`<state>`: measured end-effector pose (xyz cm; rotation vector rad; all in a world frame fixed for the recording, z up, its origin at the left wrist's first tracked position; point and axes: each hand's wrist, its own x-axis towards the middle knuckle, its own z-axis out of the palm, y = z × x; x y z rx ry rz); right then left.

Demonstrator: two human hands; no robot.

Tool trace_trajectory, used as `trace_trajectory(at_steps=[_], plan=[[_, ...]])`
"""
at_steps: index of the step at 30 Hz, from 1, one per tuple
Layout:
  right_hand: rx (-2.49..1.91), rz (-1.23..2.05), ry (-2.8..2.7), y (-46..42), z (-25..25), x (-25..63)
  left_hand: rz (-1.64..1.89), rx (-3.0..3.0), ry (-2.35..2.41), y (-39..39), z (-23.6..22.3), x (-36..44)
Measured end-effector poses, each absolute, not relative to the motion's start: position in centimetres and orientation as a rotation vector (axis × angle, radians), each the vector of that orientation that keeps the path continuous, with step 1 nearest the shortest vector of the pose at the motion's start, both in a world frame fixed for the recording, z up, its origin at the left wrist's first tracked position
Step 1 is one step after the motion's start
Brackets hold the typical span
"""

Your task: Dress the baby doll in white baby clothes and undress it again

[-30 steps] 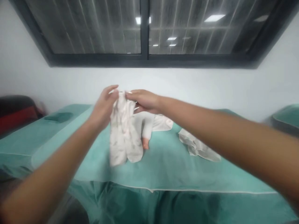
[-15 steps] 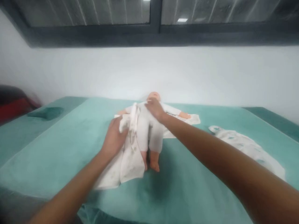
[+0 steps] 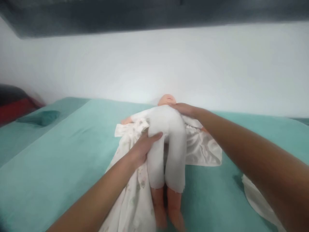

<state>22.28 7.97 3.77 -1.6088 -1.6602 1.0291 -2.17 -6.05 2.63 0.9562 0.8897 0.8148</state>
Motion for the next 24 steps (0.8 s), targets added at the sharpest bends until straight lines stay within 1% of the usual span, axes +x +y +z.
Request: trace_trajectory(at_steps=[3, 7, 12, 18, 21, 24], plan=[[-1.561, 1.318, -1.669, 8.3, 6.2, 20.5, 0.834, 0.937, 0.855, -5.9, 4.1, -3.3], [-1.393, 1.382, -1.736, 9.3, 8.6, 17.1, 0.864, 0.917, 0.855, -4.9, 6.3, -7.1], [-1.185, 1.275, -1.831, 12.2, 8.3, 10.3, 0.91, 0.881, 0.929, -3.4, 7.0, -13.4], [-0.957, 1.225, -1.842, 14.8, 6.1, 2.2, 0.912, 0.82, 1.118, -2.4, 5.4, -20.2], [-1.036, 1.148, -1.889, 15.3, 5.1, 0.8, 0.884, 0.835, 1.199, -2.1, 4.4, -22.1], [-1.282, 1.034, -1.982, 15.5, 4.0, 2.2, 0.893, 1.034, 1.375, -1.9, 3.9, -22.9]])
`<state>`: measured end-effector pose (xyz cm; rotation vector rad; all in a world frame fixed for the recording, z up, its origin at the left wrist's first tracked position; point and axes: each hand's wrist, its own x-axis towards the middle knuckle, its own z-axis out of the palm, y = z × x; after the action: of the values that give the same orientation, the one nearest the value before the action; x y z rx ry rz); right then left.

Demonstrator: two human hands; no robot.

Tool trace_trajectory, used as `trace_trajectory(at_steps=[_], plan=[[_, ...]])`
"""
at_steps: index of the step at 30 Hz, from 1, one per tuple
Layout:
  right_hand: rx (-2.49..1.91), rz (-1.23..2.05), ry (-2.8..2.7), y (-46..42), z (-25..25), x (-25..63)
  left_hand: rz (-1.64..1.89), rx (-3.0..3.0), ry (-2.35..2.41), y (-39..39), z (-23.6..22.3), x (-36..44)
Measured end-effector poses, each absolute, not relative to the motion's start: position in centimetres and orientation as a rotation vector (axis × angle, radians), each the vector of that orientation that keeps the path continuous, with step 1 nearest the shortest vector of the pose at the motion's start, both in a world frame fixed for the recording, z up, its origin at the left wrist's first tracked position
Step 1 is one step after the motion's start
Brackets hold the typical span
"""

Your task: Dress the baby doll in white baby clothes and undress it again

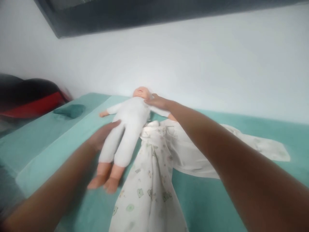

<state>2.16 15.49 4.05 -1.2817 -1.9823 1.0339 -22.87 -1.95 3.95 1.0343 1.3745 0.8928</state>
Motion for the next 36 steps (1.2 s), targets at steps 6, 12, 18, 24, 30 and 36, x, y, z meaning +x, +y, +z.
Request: trace_trajectory(at_steps=[6, 12, 18, 24, 30, 36], plan=[[-1.843, 0.792, -2.332, 12.5, 2.3, 11.9, 0.713, 2.353, 1.938, -6.0, 5.4, -20.5], [-1.821, 0.578, -2.641, 4.7, 2.8, 16.9, 0.022, 3.117, 1.294, -12.1, 4.7, -14.3], [-1.33, 0.63, -2.751, -5.1, 4.4, 10.8, 0.274, 3.132, 1.462, -10.8, 3.1, -11.4], [-1.04, 0.721, -2.82, -14.7, 5.7, 8.0, 0.293, 3.122, 1.366, -11.2, 2.9, -11.2], [-1.715, 0.249, -2.619, -16.9, 5.6, 12.8, 0.544, 2.706, 1.725, -15.0, 5.8, -10.1], [-1.57, 0.603, -2.199, -16.9, 5.6, 14.3, 1.442, 2.039, 1.649, -16.6, 9.9, -6.0]])
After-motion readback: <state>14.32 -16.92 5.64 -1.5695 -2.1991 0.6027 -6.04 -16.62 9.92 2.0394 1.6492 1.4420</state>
